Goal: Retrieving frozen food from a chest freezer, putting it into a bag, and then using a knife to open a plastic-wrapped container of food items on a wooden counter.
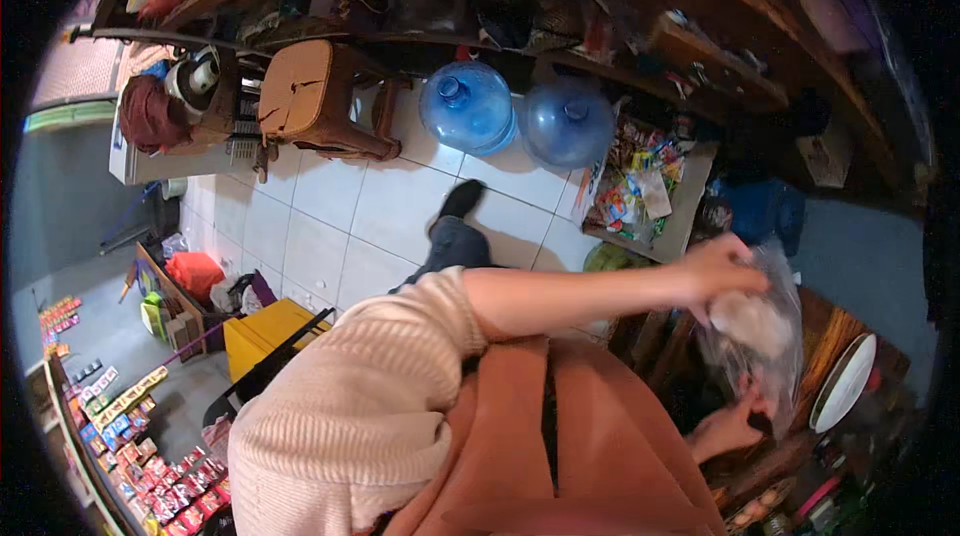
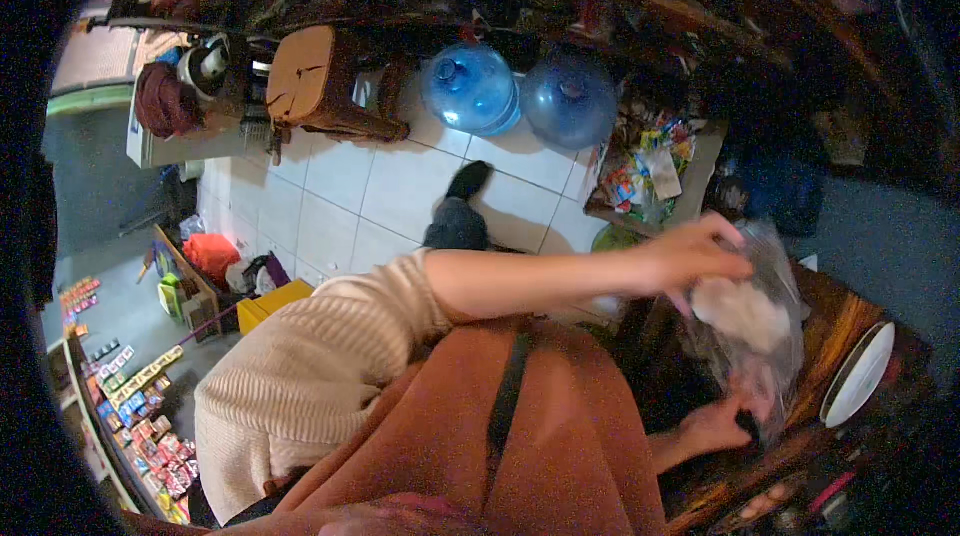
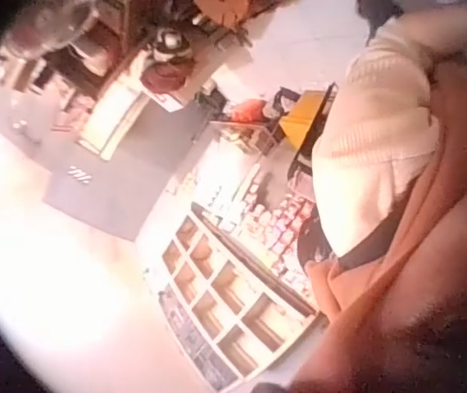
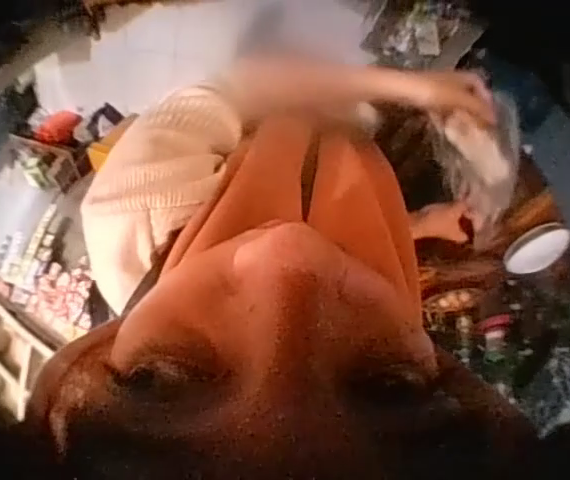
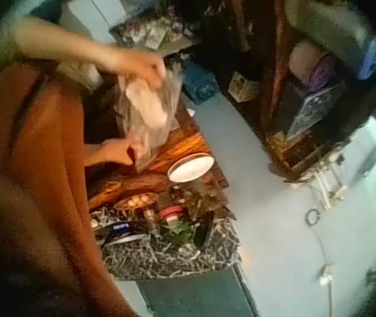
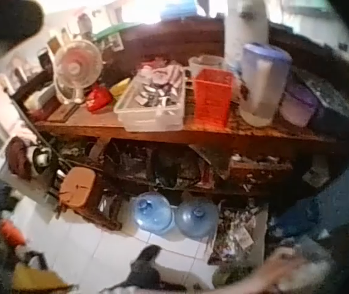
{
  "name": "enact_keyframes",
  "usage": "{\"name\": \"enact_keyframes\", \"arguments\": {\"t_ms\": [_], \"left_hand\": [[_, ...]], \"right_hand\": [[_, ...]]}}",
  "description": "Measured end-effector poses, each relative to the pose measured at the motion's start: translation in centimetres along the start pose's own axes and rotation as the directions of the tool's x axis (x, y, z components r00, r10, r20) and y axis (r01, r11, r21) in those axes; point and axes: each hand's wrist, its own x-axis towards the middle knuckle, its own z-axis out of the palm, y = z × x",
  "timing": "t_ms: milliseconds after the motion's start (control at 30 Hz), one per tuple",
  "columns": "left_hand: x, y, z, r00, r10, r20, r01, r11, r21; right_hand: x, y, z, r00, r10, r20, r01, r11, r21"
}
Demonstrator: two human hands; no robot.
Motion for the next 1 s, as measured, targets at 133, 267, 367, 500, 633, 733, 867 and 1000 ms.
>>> {"name": "enact_keyframes", "arguments": {"t_ms": [133,267,367,500,633,733,867,1000], "left_hand": [[-6.8,5.0,-10.7,0.957,0.188,-0.223,-0.180,0.982,0.053],[-16.7,11.9,-20.2,0.887,0.274,-0.371,-0.249,0.962,0.115],[-23.6,17.7,-26.8,0.738,0.338,-0.584,-0.302,0.939,0.162],[-28.4,26.8,-35.0,0.563,0.482,-0.671,-0.363,0.874,0.324],[-29.1,34.0,-41.2,0.514,0.497,-0.699,-0.229,0.865,0.446],[-28.9,36.6,-43.9,0.526,0.485,-0.699,-0.155,0.863,0.482],[-29.8,37.9,-46.2,0.439,0.544,-0.715,-0.011,0.799,0.601],[-30.6,35.7,-46.2,-0.048,0.847,-0.530,-0.352,0.482,0.803]], "right_hand": [[-3.4,-5.3,11.5,0.925,-0.149,0.349,0.084,0.977,0.195],[-9.0,-10.9,23.4,0.712,-0.453,0.536,0.345,0.891,0.295],[-14.4,-17.2,34.1,0.620,-0.423,0.661,0.288,0.906,0.310],[-20.3,-25.3,46.4,0.546,-0.621,0.562,0.390,0.782,0.485],[-23.1,-29.9,55.2,0.547,-0.636,0.544,0.452,0.772,0.447],[-23.2,-31.9,59.6,0.605,-0.638,0.477,0.536,0.769,0.348],[-22.1,-31.7,63.1,0.587,-0.619,0.521,0.632,0.753,0.183],[-21.6,-32.7,62.3,0.560,-0.660,0.501,0.768,0.641,-0.014]]}}
